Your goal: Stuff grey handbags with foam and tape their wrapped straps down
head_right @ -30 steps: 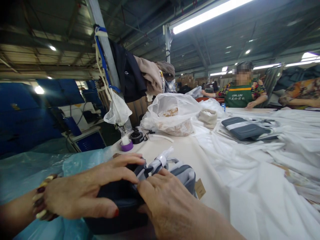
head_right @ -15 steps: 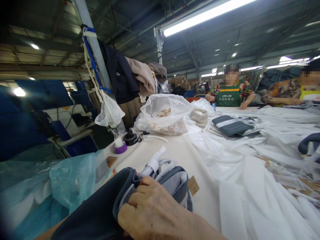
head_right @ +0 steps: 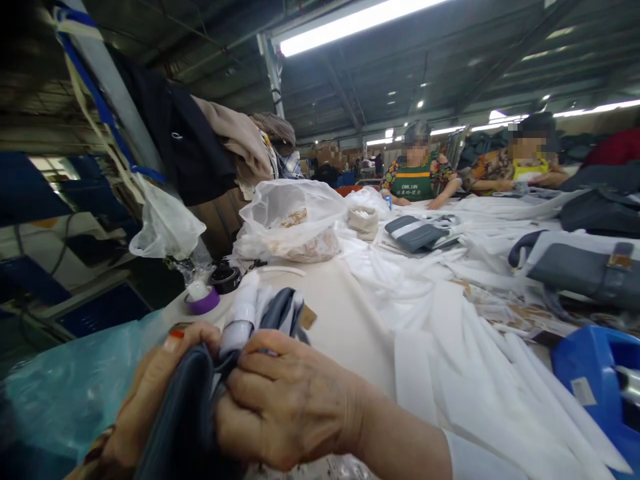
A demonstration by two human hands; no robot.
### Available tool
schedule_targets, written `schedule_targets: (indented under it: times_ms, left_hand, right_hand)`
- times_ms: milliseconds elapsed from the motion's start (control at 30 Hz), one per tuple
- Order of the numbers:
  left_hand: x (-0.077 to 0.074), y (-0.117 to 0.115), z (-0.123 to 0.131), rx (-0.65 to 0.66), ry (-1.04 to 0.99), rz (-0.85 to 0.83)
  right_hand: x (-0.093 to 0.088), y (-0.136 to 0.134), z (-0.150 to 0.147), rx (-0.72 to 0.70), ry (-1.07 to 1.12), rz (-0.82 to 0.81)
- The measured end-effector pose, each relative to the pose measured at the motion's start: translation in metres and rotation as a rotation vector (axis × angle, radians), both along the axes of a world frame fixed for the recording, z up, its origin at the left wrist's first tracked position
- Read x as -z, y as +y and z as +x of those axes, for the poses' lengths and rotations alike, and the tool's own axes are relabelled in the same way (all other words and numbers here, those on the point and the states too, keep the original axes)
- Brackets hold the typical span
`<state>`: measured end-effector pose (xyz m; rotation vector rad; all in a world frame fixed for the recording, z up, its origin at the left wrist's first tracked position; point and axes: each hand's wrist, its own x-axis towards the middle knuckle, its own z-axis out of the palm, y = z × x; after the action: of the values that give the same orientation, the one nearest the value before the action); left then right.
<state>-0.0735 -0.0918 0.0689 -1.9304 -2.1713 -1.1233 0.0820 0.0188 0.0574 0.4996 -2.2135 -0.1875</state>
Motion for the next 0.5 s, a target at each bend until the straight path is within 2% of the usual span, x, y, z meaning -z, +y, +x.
schedule_targets:
  times_ms: [67, 133, 233, 333, 400, 500]
  left_hand:
    - [0.0, 0.007, 0.009, 0.073, 0.066, 0.042]
    - [0.009, 0.019, 0.019, 0.101, 0.222, 0.031]
    - [0.038, 0.041, 0.035, 0.095, 0.404, -0.059]
    - [0.072, 0.061, 0.053, 0.123, 0.52, -0.133]
    - [0.09, 0.07, 0.066, 0.139, 0.587, -0.159]
    - [0.109, 0.078, 0.081, 0.217, 0.655, -0.171]
  right_hand:
    - [0.021, 0.014, 0.008, 0.035, -0.023, -0.036]
    - [0.049, 0.025, 0.015, 0.077, -0.062, -0.121]
    - [0.097, 0.037, 0.027, 0.145, -0.123, -0.248]
    - [0.135, 0.043, 0.044, 0.306, -0.303, -0.334]
    - [0.148, 0.044, 0.059, 0.436, -0.428, -0.377]
    - [0.15, 0.039, 0.084, 0.566, -0.499, -0.433]
